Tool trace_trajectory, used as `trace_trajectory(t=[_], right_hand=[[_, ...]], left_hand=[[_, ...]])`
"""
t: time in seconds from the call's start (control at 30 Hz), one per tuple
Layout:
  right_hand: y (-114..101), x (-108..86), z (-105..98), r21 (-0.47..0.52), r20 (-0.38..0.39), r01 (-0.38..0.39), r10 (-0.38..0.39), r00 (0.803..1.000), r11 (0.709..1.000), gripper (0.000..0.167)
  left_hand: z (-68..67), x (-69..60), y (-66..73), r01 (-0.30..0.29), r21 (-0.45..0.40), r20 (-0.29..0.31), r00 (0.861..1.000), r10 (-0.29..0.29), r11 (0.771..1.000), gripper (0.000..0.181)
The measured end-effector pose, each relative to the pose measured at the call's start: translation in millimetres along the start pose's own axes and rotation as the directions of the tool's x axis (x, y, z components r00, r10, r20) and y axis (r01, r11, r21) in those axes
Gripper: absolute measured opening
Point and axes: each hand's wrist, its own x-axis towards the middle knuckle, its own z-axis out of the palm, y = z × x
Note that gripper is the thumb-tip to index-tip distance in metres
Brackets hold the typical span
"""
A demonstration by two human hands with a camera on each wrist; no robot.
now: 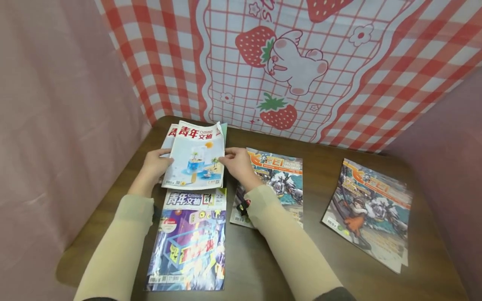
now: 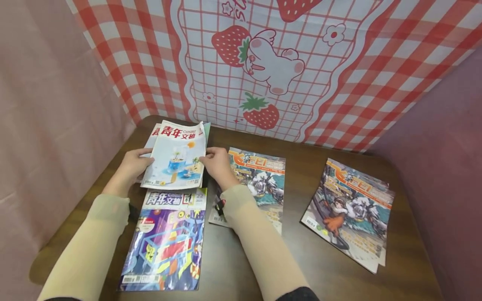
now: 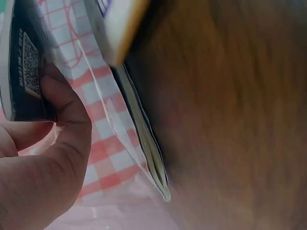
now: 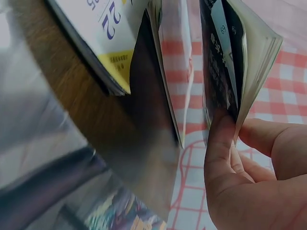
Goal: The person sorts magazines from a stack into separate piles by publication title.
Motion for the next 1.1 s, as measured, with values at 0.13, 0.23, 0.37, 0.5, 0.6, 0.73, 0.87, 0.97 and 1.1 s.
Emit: trace_trajectory(t=[0.13,0.23,0.37,0.5,0.6,0.73,0.87,0.97,1.1], right_hand=[[0.6,7.1,6.9,0.023,0.003,-0.011,0.011,1.000,1.000,0.046],[-0.2,11.6,12.4,0.051,0.000,-0.023,0.023,1.000,0.998,0.045],[-0.3,17.6,21.2,0.047,-0.006,-0.024,0.025,1.000,0.999,0.044],[-1.3,21.3,28.7,0.017,-0.036,-0.013,0.013,0.999,1.000,0.041],[-2.4,22.8,32.0,-0.010,-0.058,-0.016,0.015,0.998,1.000,0.039],[-3.5,24.9,35.3,-0.015,-0.049,-0.032,0.031,0.998,0.999,0.041],[-4.5,27.5,38.3,-0.003,-0.037,-0.041,0.040,0.999,0.999,0.042],[-5.0,29.0,40.7,-0.009,-0.037,-0.046,0.046,0.998,0.999,0.040],[-5.2,29.6,44.4,-0.028,-0.035,-0.057,0.056,0.998,0.998,0.037]], left_hand=[[-1.5,8.0,1.7,-0.017,0.077,-0.037,0.999,0.020,0.997,0.050],[-3.2,15.2,1.1,-0.023,0.130,-0.060,0.998,0.031,0.991,0.048],[-7.0,24.7,-0.9,-0.020,0.178,-0.088,0.995,0.036,0.984,0.046],[-10.8,32.8,-1.6,-0.029,0.221,-0.093,0.994,0.051,0.975,0.044],[-13.0,36.4,-1.1,-0.020,0.233,-0.090,0.995,0.042,0.972,0.044],[-14.6,38.6,-0.8,0.007,0.236,-0.097,0.995,0.016,0.972,0.045],[-15.4,39.2,-0.8,0.007,0.245,-0.101,0.995,0.018,0.970,0.045],[-16.2,38.5,0.1,-0.001,0.280,-0.103,0.994,0.031,0.960,0.044],[-18.9,39.6,-0.6,-0.003,0.359,-0.109,0.993,0.046,0.933,0.043]])
